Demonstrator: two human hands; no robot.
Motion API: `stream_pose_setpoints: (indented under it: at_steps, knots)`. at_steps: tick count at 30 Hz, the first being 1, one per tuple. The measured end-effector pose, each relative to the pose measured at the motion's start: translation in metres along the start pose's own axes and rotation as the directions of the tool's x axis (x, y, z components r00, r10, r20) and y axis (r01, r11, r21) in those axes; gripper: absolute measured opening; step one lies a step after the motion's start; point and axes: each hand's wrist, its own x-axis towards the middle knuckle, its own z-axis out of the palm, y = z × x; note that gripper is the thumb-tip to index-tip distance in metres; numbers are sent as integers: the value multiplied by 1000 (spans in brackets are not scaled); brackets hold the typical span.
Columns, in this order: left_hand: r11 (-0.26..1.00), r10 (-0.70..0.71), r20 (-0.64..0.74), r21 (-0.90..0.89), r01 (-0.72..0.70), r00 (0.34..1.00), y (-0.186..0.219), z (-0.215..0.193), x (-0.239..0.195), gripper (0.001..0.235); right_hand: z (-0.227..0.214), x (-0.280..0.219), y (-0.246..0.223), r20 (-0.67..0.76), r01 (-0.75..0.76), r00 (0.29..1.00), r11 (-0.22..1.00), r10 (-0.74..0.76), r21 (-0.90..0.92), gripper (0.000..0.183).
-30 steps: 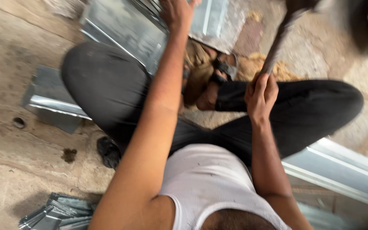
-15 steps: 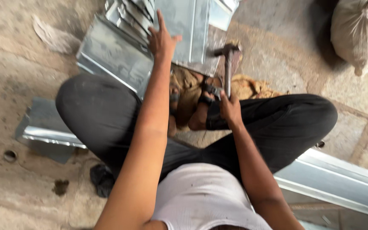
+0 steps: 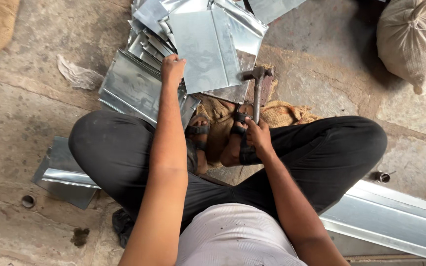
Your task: The person sits on the floor and uses a hammer to strike and flatten several metal sheets. They pick up individual sheets from a stack, position them on a small metal anvil, and hammer them before setting them aside.
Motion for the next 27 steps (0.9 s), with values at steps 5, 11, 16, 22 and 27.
stream_pose_setpoints:
  at_steps: [5, 11, 16, 22, 27]
  knots:
    - [980, -44, -6, -194, 42, 999, 84, -28, -34, 16, 4, 5, -4, 8, -57, 998, 994, 56, 96, 23]
    - [918, 338, -277, 310, -249, 900, 142, -25, -50, 12, 5, 4, -7, 43, -103, 994, 978, 97, 182, 36]
    - [433, 895, -202, 617, -658, 399, 145, -2, -62, 17, 4, 10, -2, 53, -181, 983, 944, 173, 277, 54]
    - [206, 967, 5, 575, -792, 256, 90, 41, -64, 4, -5, 20, 13, 71, -183, 983, 931, 169, 315, 66]
    - [100, 963, 142, 604, -791, 230, 47, 68, -69, 8, -2, 24, 17, 125, -206, 978, 873, 168, 442, 67]
